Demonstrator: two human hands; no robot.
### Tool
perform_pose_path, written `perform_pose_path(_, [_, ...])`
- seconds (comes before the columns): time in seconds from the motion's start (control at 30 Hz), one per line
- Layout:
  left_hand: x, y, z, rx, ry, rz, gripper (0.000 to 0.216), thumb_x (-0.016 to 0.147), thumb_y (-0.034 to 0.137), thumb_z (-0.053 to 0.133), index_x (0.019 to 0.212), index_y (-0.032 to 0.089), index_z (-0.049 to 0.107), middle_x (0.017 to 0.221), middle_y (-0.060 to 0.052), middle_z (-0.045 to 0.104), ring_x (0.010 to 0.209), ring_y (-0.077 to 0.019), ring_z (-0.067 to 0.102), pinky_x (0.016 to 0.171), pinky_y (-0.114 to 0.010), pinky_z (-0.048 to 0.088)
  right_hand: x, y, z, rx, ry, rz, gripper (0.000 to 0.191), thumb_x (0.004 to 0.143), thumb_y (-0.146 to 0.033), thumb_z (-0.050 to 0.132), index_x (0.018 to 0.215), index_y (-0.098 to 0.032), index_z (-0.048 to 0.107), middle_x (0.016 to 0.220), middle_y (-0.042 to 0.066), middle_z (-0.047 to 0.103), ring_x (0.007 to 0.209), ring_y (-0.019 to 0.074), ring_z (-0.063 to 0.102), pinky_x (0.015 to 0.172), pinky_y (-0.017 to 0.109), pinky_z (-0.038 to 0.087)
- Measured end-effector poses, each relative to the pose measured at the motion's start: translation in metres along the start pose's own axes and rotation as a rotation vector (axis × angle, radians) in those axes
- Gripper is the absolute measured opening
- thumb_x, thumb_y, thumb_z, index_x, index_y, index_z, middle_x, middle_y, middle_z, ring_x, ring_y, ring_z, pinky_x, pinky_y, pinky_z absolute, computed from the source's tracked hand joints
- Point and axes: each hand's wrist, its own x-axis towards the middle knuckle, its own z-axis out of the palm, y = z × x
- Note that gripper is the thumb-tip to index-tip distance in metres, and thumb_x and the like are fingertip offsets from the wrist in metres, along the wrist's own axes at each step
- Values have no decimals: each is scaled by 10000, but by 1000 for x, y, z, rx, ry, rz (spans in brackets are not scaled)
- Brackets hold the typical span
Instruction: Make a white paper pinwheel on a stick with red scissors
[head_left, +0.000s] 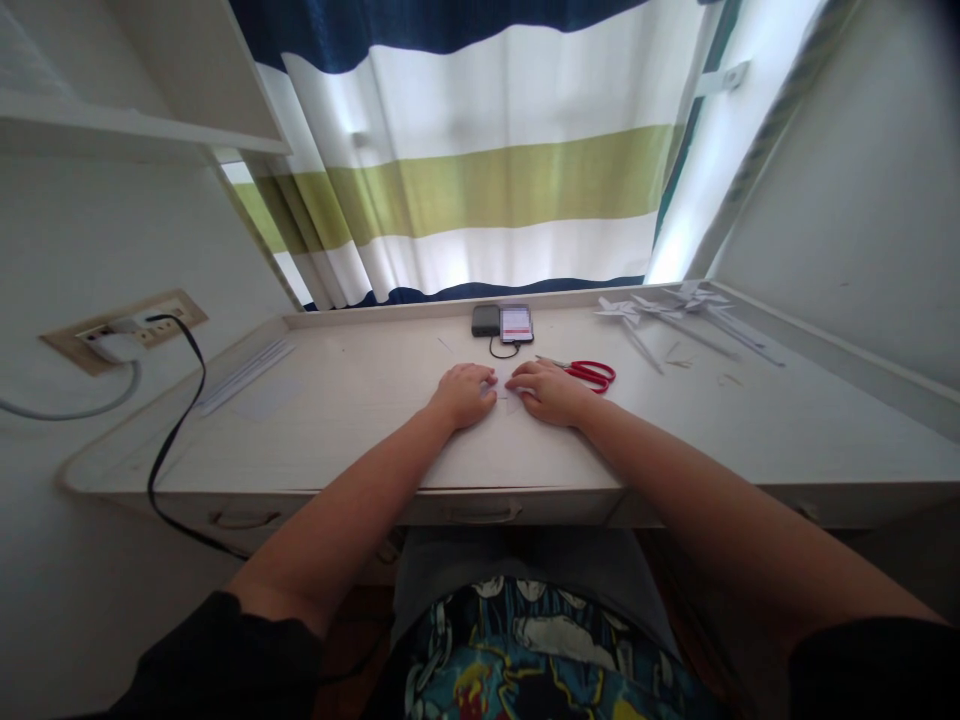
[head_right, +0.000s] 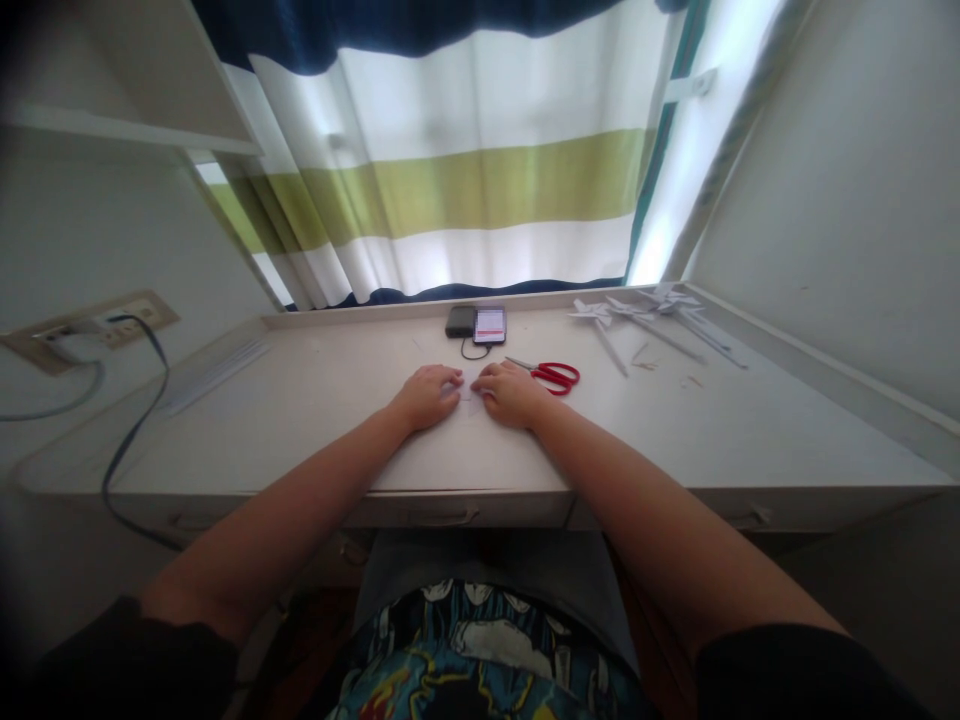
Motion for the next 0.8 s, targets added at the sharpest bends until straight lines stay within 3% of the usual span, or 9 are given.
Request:
perform_pose_path(0.3, [-1,2,0,-6,19,-5,242,807,353,573,969,209,681,1159,-65,670,1094,-239,593,1032,-406,416,-1,0,3,27,62,15,356,835,-154,515,1155,-222,654,1163,81,634,1115,246,516,1005,403,385])
perform_pose_path(0.43, [0,1,1,-14,22,-5,228,787,337,593,953,212,686,1169,-59,669,1093,-247,594,1038,-414,412,-3,8,3,36,179,124,446,833,-132,481,1276,-153,533,1245,118,582,1162,256,482,1018,417,378])
perform_pose_path(0.53, [0,0,0,-22,30,7,230,781,326,595,955,207,687,1141,-61,677,1083,-246,598,1038,-416,411,-5,14,3,31,243,191,422,831,-116,461,1248,-121,526,1222,142,583,1139,271,488,1010,435,381])
perform_pose_path(0.8, [-2,1,-3,-44,64,67,261,801,317,576,1008,196,678,1109,-73,675,1090,-238,581,1039,-405,402,-5,12,3,36,204,136,307,809,-125,527,1103,-160,608,1118,101,631,1095,248,517,986,396,399])
